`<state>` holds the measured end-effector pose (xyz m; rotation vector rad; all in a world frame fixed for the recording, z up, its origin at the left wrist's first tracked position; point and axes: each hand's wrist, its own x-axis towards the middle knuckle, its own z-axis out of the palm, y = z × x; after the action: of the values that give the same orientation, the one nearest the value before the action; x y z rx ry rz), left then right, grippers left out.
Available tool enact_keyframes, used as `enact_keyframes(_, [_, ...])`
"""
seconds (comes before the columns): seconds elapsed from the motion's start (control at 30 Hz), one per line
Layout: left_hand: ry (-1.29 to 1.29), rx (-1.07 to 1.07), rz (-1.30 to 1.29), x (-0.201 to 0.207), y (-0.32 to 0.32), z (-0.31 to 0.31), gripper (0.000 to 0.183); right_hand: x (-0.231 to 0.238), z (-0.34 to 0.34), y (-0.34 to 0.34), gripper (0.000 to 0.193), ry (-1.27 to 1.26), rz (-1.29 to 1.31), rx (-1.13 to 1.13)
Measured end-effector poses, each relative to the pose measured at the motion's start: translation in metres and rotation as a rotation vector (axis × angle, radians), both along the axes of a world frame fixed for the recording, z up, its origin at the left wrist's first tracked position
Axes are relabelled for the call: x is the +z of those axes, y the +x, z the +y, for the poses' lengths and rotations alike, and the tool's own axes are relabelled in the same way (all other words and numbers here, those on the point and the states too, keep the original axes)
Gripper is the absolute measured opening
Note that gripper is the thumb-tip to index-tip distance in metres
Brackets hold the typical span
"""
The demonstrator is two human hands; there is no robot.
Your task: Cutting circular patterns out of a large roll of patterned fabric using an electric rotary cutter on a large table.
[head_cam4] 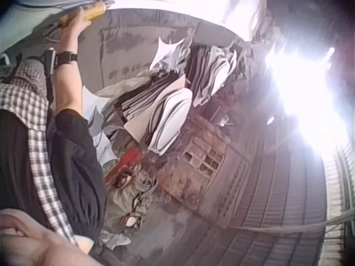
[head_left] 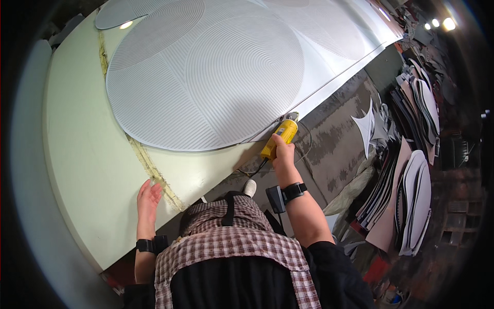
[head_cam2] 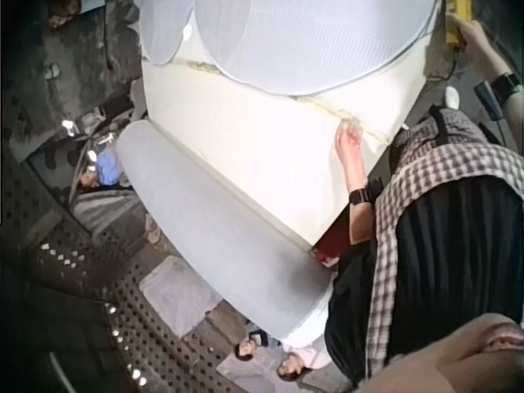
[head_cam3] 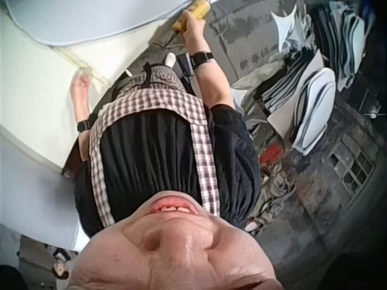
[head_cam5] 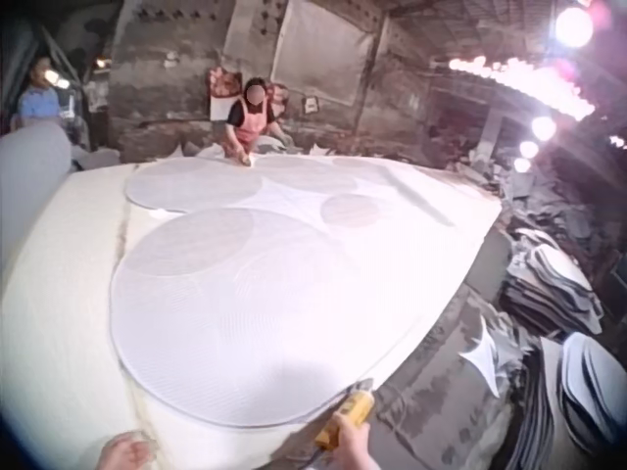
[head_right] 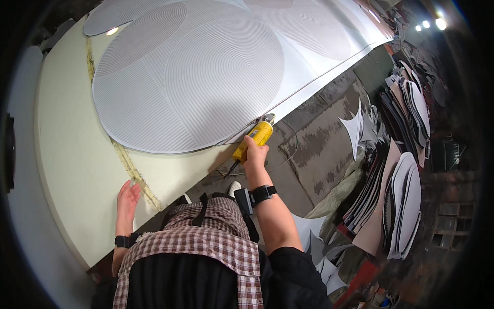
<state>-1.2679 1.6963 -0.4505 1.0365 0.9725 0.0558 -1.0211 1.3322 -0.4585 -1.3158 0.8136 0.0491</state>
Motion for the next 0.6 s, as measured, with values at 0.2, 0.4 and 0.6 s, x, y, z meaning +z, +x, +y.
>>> enact_keyframes(0.2, [-0.007,0.066,0.002,0.000,0.015,-0.077,0.040,-0.007,-0.042,0.036,0.051,-0.024,0.003,0.128])
enact_keyframes(0.4, [0.054,0.124,0.019,0.001,0.013,-0.129,0.044,0.012,-0.070,0.069,0.057,0.020,0.017,0.266])
enact_keyframes(0.6, [0.082,0.161,0.061,0.009,0.014,-0.149,0.044,0.006,-0.099,0.109,0.058,-0.018,0.050,0.325])
